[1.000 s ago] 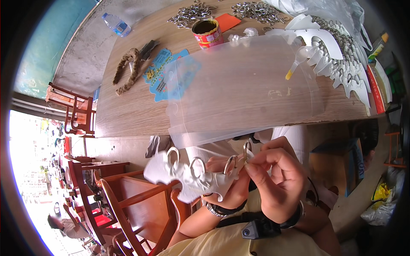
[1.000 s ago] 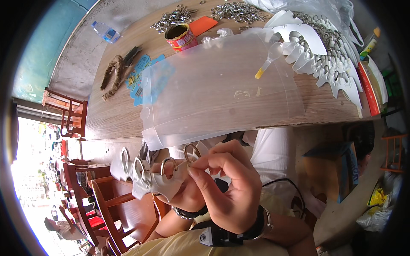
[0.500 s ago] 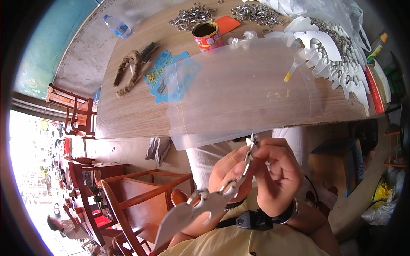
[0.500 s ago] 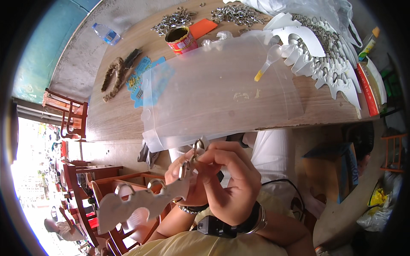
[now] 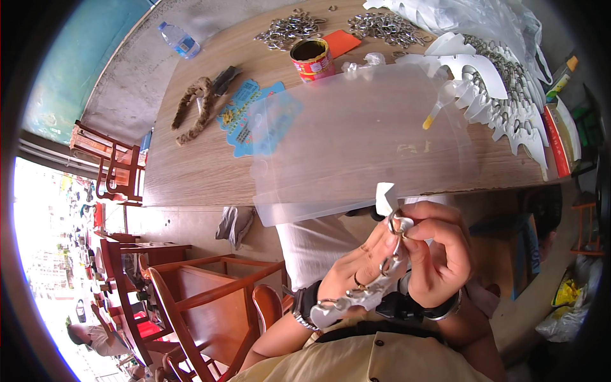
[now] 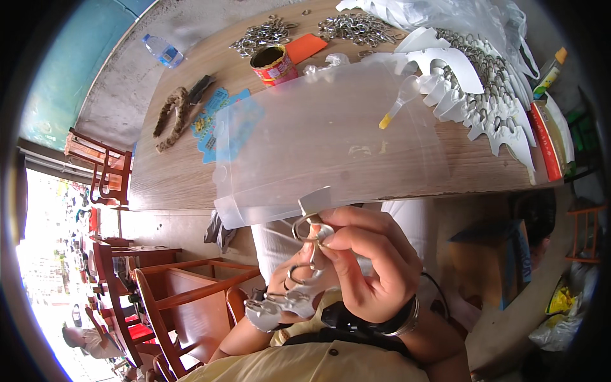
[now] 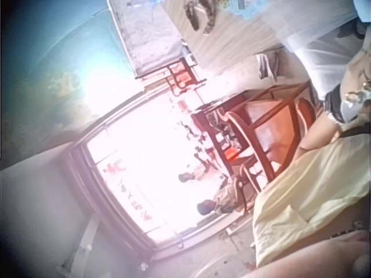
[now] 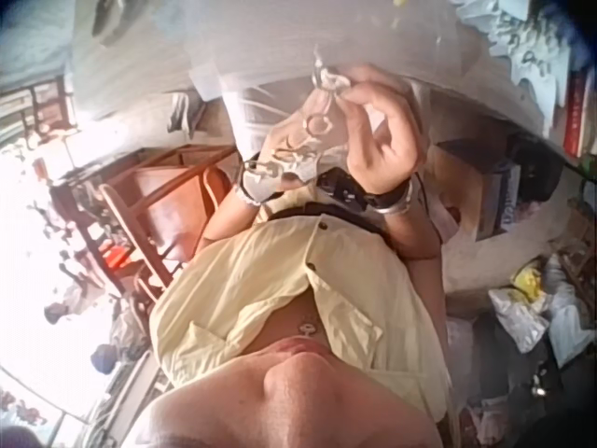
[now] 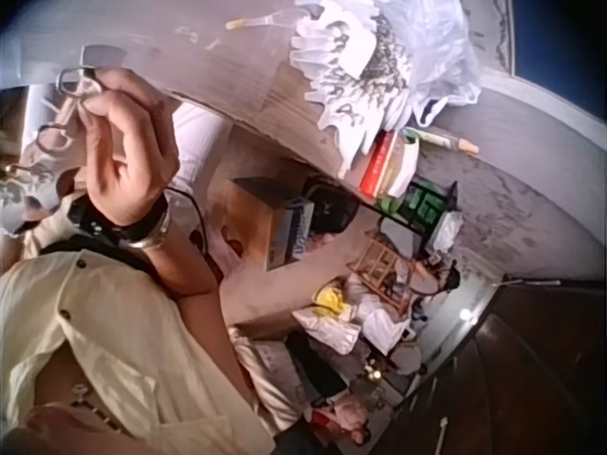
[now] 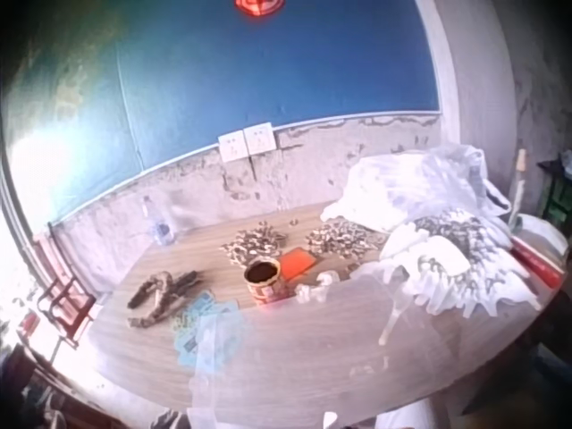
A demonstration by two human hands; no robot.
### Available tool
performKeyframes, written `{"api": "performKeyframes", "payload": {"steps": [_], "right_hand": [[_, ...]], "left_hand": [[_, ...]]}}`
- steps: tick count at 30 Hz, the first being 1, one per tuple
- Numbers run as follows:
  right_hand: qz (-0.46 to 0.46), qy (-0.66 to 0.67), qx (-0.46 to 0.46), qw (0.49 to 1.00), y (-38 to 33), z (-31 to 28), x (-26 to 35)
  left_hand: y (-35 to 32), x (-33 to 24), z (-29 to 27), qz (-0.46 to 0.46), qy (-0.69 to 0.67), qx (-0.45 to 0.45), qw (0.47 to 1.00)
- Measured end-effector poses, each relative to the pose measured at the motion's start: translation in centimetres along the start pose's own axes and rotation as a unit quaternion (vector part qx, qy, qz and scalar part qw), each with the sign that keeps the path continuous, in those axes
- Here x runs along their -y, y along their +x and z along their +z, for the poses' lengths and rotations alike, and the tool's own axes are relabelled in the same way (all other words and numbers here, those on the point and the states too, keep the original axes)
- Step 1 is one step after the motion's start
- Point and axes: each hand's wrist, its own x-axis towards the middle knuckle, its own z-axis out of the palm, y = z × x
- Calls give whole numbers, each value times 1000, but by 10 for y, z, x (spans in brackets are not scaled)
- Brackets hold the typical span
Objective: Applying glue and attaching metal rings to white shoe upper components on a workbench.
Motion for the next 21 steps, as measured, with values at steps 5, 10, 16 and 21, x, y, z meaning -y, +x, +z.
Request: {"api": "performKeyframes", "payload": {"steps": [5,10,16,21], "right_hand": [[-13,4,30,999,0,-9,5],[-34,-5,38,999,2,-15,8],[-27,106,15,994,3,-18,2],[-67,33,44,996,9,-23,2]], "left_hand": [[9,-26,-11,123,130,49,983],[11,-47,0,156,291,-7,944],[20,-52,4,162,285,12,945],[14,-62,0,85,82,69,991]]}}
